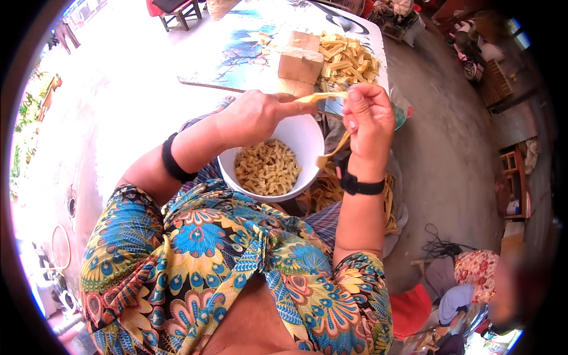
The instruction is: The person shapes long strips of dough into knots by hand and places them into a white bucket.
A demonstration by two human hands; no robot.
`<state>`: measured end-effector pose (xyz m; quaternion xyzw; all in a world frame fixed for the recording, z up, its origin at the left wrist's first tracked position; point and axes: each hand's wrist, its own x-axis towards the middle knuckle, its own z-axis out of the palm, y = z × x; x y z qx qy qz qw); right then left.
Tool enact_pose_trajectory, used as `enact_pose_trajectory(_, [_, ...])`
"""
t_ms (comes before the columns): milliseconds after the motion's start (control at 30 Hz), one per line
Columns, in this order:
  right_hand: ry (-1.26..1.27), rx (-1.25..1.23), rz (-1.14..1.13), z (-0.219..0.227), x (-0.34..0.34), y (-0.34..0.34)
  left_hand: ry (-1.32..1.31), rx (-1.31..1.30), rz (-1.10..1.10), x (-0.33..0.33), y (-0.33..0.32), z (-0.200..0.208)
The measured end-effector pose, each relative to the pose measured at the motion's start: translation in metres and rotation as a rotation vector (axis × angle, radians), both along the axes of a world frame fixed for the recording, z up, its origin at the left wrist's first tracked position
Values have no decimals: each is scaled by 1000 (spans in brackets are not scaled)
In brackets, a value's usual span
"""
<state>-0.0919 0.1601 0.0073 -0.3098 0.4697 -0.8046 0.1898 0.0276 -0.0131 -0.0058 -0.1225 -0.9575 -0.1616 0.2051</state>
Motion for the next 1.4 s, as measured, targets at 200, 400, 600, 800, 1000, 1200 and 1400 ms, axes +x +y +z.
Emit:
enact_pose_trajectory(200, [1098,238,-276,-13,30,-23,-436,1514,-215,0,2,19])
enact_pose_trajectory(400, [905,100,-149,-32,24,-31,-395,1720,-243,-9,2,4])
enact_pose_trajectory(600, [-361,-252,468,-51,17,-35,-232,1938,-297,-27,17,-14])
enact_pose_trajectory(800, [-494,-96,238,-38,19,-34,-206,1978,-341,-28,26,-21])
enact_pose_trajectory(1000, [355,211,-17,-31,11,-22,-2,1103,12,-23,20,-13])
enact_pose_trajectory(1200, [1116,348,-267,-21,12,-12,204,616,103,-11,7,-26])
enact_pose_trajectory(1400, [662,210,114,-38,-4,-6,-425,1447,-69,1,15,-22])
